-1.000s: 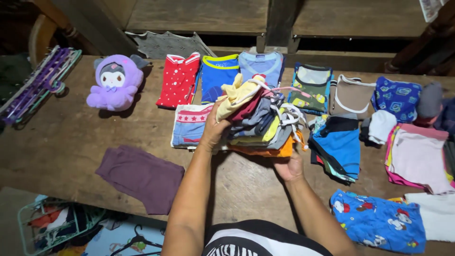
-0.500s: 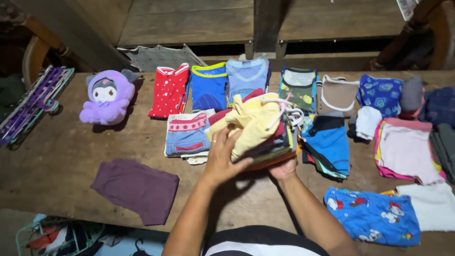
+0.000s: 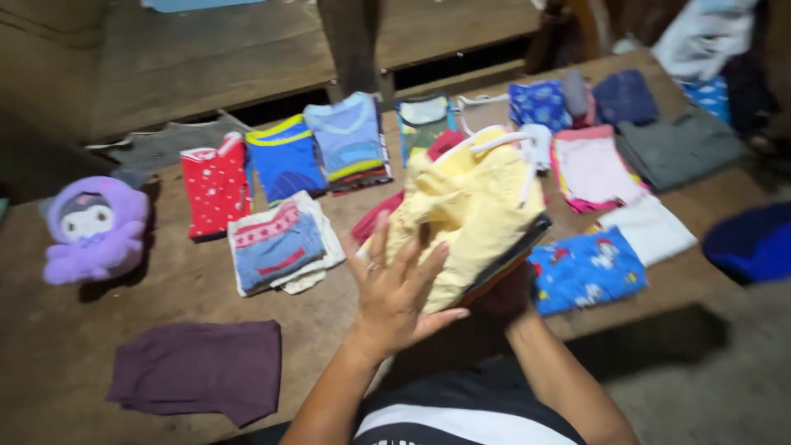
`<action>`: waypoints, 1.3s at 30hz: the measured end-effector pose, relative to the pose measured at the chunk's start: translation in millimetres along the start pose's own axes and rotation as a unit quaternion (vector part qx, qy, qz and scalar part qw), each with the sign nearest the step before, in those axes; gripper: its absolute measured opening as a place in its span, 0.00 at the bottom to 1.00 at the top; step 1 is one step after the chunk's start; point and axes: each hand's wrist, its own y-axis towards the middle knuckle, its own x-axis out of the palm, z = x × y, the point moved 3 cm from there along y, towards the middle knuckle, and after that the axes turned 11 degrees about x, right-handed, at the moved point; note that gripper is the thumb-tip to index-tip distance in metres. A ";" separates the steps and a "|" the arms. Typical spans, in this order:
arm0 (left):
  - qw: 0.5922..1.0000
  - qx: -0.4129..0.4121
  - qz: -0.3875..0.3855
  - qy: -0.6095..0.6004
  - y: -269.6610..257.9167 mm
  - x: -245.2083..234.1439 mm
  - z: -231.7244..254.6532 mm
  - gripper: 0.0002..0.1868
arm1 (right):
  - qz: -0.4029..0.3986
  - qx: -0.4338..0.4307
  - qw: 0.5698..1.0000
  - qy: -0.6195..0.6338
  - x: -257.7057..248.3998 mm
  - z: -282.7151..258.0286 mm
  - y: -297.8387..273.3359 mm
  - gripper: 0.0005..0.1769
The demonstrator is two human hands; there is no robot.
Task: Fold various pieces of clothing and organize them on a wooden surface.
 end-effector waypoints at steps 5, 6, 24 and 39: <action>0.993 0.059 -0.001 -0.104 -2.7 9.3 34.1 0.45 | -0.032 -0.056 0.998 0.013 -0.5 -7.8 -56.4 0.40; 0.989 0.074 0.001 -0.125 -2.9 13.1 43.3 0.45 | -0.037 -0.068 0.997 0.017 -3.3 -10.7 -68.8 0.41; 0.959 0.161 -0.004 -0.233 82.7 150.6 213.6 0.46 | 0.153 -0.273 0.901 -0.298 -26.7 -189.8 -242.6 0.46; 0.981 0.057 -0.021 -0.183 293.1 336.7 298.0 0.59 | -0.063 -0.266 0.949 -0.159 -61.6 -472.7 -213.4 0.35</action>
